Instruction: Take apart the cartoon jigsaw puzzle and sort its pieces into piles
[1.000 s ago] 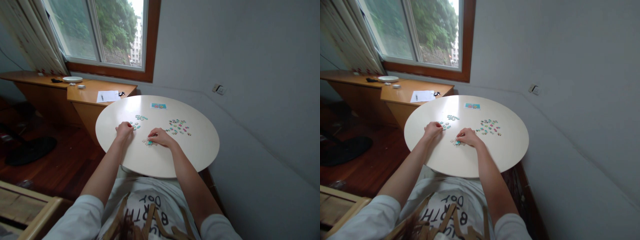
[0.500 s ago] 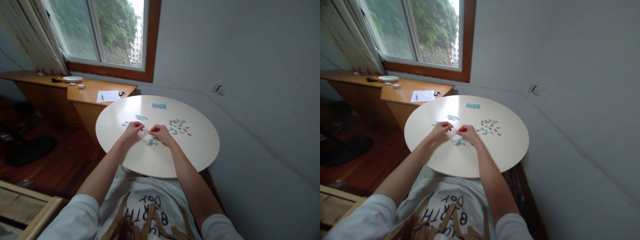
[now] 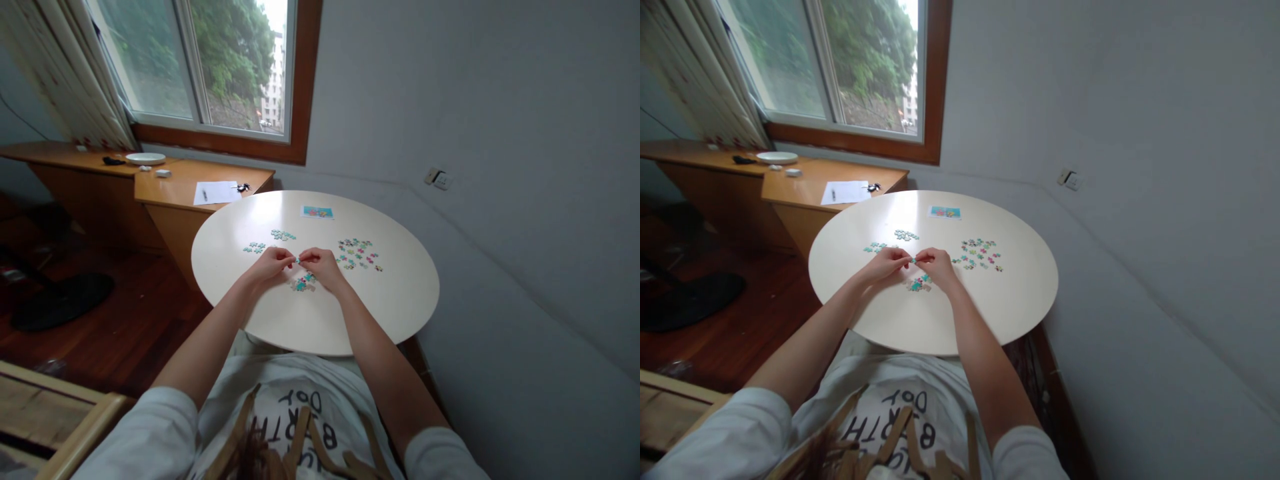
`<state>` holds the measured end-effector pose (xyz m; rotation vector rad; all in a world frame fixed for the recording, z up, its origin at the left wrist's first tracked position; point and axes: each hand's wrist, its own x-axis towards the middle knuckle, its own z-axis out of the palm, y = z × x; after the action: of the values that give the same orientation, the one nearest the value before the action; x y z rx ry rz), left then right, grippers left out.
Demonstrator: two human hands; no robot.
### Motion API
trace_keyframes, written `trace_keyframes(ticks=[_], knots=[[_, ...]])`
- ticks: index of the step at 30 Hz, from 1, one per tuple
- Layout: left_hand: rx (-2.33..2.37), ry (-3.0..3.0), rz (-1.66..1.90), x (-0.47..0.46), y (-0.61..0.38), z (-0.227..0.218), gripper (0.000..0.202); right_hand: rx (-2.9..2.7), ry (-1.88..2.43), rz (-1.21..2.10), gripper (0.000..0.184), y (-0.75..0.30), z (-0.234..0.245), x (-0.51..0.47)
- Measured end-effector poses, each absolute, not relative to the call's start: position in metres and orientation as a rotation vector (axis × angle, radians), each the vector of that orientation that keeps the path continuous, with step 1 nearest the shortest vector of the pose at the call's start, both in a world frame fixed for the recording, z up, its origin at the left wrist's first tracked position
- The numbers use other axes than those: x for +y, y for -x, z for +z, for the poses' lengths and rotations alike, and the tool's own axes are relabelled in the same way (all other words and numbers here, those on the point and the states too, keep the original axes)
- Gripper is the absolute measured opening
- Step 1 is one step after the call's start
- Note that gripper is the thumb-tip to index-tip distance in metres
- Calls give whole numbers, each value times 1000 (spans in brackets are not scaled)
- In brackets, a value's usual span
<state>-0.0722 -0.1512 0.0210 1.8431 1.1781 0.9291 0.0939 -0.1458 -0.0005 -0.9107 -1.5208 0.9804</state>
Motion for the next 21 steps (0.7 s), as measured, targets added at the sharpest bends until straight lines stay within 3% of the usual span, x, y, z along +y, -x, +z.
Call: trace_keyframes(ticks=[21], knots=[[1192, -1760, 967, -150, 73, 22, 23, -1508, 931, 948, 15, -94, 1, -147]])
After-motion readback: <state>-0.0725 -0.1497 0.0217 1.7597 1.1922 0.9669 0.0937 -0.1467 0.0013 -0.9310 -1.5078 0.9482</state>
